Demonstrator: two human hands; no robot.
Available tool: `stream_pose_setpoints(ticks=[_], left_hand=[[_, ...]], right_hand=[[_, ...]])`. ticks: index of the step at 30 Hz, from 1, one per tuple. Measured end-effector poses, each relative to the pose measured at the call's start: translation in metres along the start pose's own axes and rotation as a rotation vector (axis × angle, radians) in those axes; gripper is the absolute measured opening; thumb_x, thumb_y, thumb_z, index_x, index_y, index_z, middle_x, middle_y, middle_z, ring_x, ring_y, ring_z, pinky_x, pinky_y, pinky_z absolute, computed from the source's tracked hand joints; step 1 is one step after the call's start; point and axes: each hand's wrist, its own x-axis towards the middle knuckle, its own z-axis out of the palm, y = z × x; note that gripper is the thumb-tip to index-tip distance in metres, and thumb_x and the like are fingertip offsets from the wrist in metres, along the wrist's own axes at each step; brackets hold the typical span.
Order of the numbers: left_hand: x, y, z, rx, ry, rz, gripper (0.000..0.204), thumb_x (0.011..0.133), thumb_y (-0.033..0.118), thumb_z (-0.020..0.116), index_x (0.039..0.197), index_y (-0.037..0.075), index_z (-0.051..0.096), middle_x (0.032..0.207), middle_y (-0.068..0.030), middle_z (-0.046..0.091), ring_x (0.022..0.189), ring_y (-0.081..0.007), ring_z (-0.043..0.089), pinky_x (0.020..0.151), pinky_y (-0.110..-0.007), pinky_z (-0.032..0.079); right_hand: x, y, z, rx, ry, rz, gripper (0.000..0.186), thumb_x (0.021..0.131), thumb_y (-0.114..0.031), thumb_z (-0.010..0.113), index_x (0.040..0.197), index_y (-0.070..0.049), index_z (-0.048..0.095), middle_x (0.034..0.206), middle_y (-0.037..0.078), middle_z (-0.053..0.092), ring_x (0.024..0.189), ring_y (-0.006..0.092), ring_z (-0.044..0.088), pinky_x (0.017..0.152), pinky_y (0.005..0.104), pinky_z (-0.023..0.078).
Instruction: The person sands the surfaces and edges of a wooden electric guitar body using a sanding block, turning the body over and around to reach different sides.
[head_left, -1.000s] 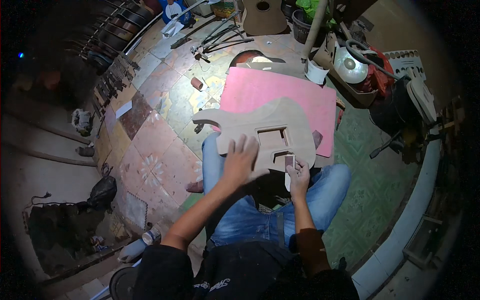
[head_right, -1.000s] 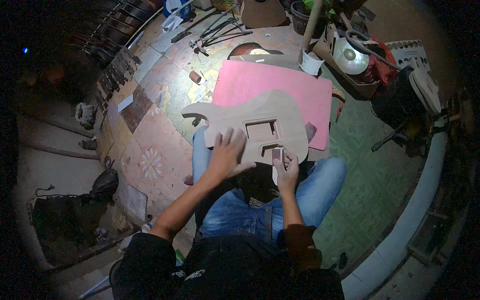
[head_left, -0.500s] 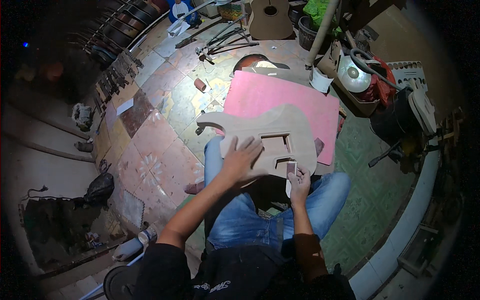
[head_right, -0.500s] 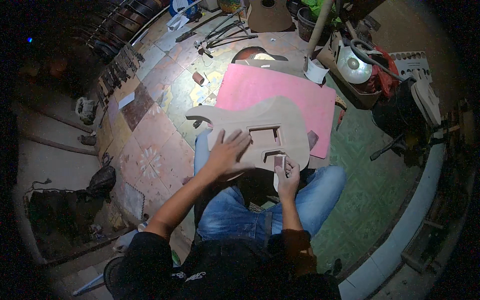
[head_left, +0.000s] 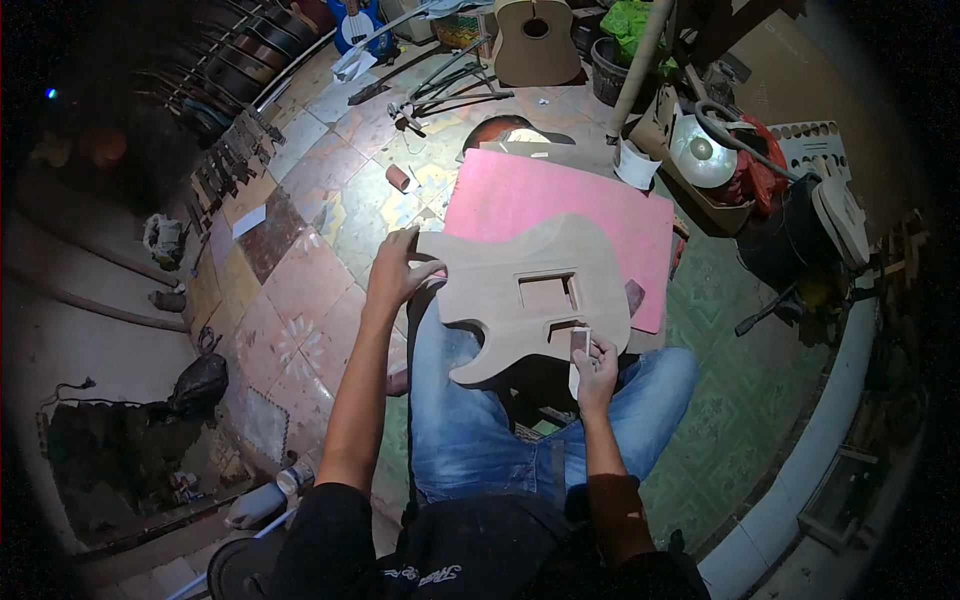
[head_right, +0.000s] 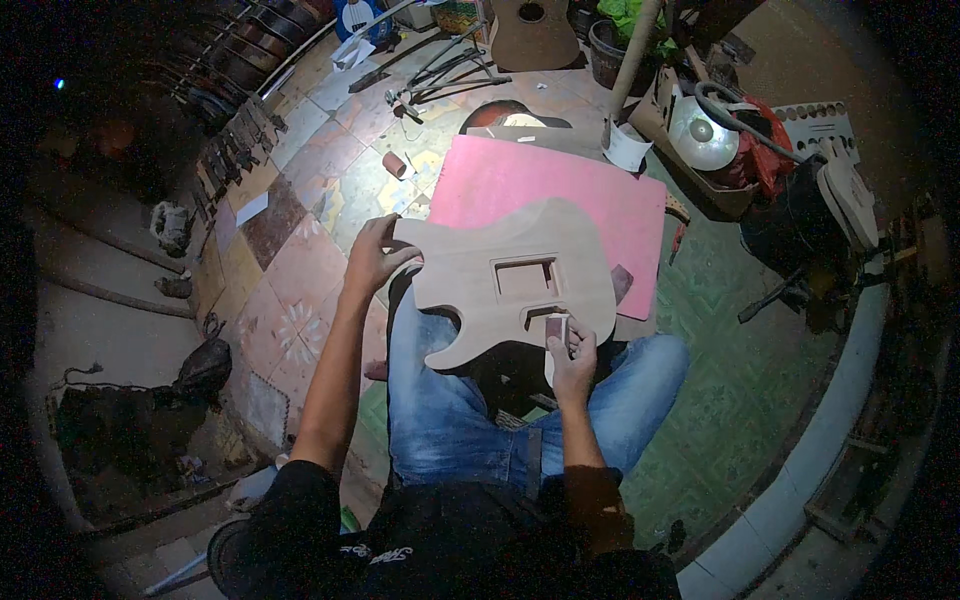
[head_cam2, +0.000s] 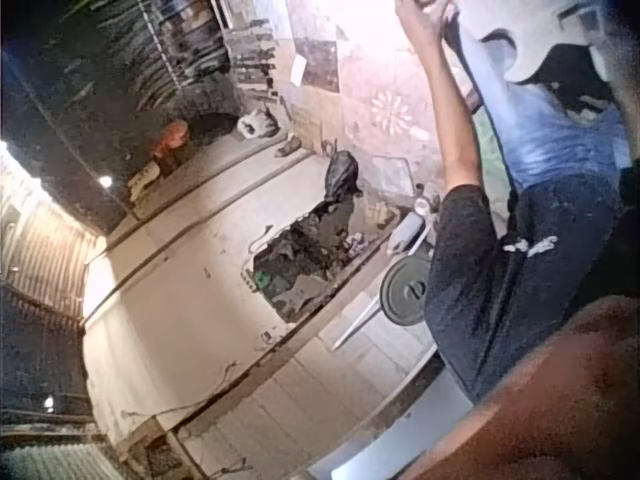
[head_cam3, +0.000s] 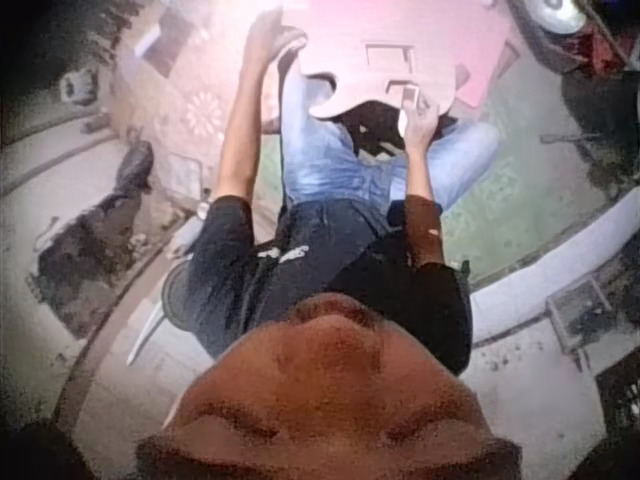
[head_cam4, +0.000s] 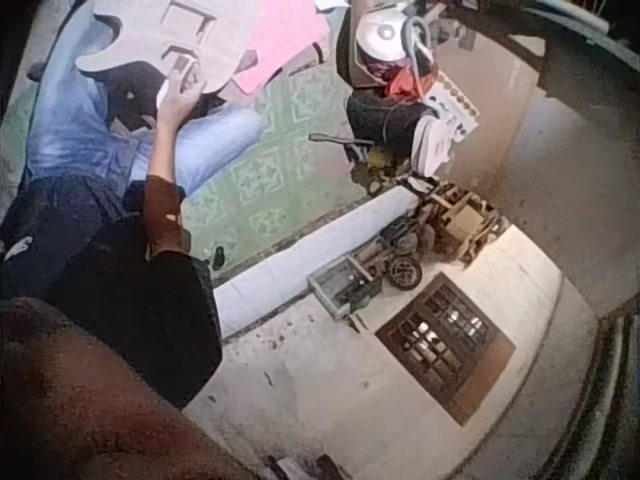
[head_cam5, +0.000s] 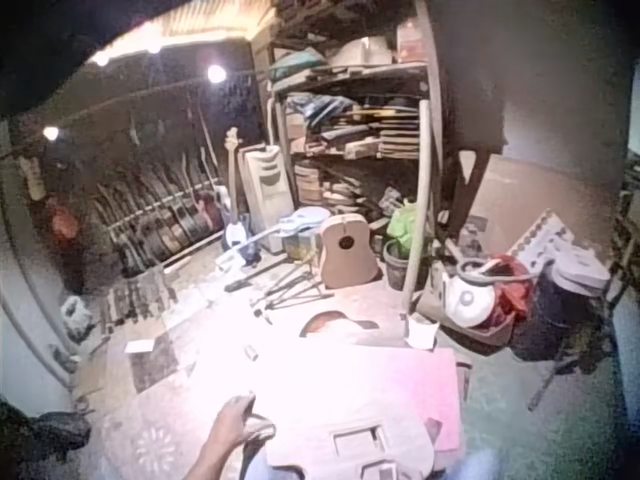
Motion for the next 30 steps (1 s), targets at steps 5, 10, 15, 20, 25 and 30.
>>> stream_pose_setpoints(ticks=[5,10,15,20,25,30], left_hand=[[0.000,-0.011,-0.001,-0.185,-0.014,-0.039,0.056,0.082,0.022,0.080,0.129,-0.003,0.061,0.108,-0.0196,0.066,0.098,-0.0310,0.067,0.086,-0.036,0.052],[0.000,-0.024,-0.002,-0.208,-0.011,-0.006,0.051,0.084,0.018,0.079,0.128,-0.002,0.062,0.108,-0.0182,0.067,0.097,-0.0245,0.066,0.086,-0.034,0.053],[-0.001,-0.023,0.013,-0.274,0.015,-0.071,0.052,0.083,0.017,0.081,0.127,-0.003,0.062,0.111,-0.0184,0.068,0.099,-0.0255,0.069,0.090,-0.034,0.054],[0.002,-0.040,0.011,-0.515,0.044,-0.196,0.049,0.082,0.010,0.082,0.125,-0.007,0.063,0.118,-0.0172,0.069,0.101,-0.0190,0.069,0.086,-0.031,0.056],[0.002,-0.004,-0.014,-0.431,0.109,-0.103,0.043,0.084,0.008,0.080,0.122,-0.007,0.065,0.105,-0.0136,0.073,0.093,-0.0161,0.069,0.080,-0.029,0.056],[-0.005,0.069,-0.062,-0.544,0.372,0.021,0.039,0.080,0.005,0.083,0.115,-0.004,0.070,0.099,-0.0112,0.073,0.080,-0.0131,0.067,0.070,-0.024,0.053]], right_hand=[[0.001,0.003,-0.002,-0.003,0.001,0.000,0.045,0.085,-0.006,0.069,0.125,0.004,0.052,0.109,0.015,0.067,0.095,0.0174,0.066,0.086,0.0312,0.053],[-0.003,-0.001,0.001,0.034,0.002,-0.006,0.045,0.086,-0.004,0.068,0.127,0.005,0.051,0.110,0.014,0.066,0.098,0.0176,0.065,0.088,0.0320,0.052],[0.009,0.001,-0.016,0.218,0.394,0.027,0.040,0.090,-0.004,0.062,0.127,0.005,0.049,0.113,0.014,0.063,0.100,0.0194,0.063,0.087,0.0321,0.052],[0.040,-0.005,-0.047,0.618,0.559,0.295,0.038,0.093,-0.030,0.062,0.122,-0.005,0.056,0.110,0.010,0.064,0.098,0.0261,0.065,0.084,0.0387,0.054],[0.048,-0.021,-0.044,0.689,0.504,0.374,0.040,0.094,-0.038,0.059,0.125,-0.012,0.059,0.109,0.007,0.067,0.100,0.0237,0.067,0.085,0.0377,0.055],[0.069,-0.018,-0.063,0.814,0.309,0.363,0.036,0.094,-0.039,0.058,0.117,-0.011,0.062,0.100,0.006,0.067,0.091,0.0234,0.067,0.080,0.0367,0.056]])
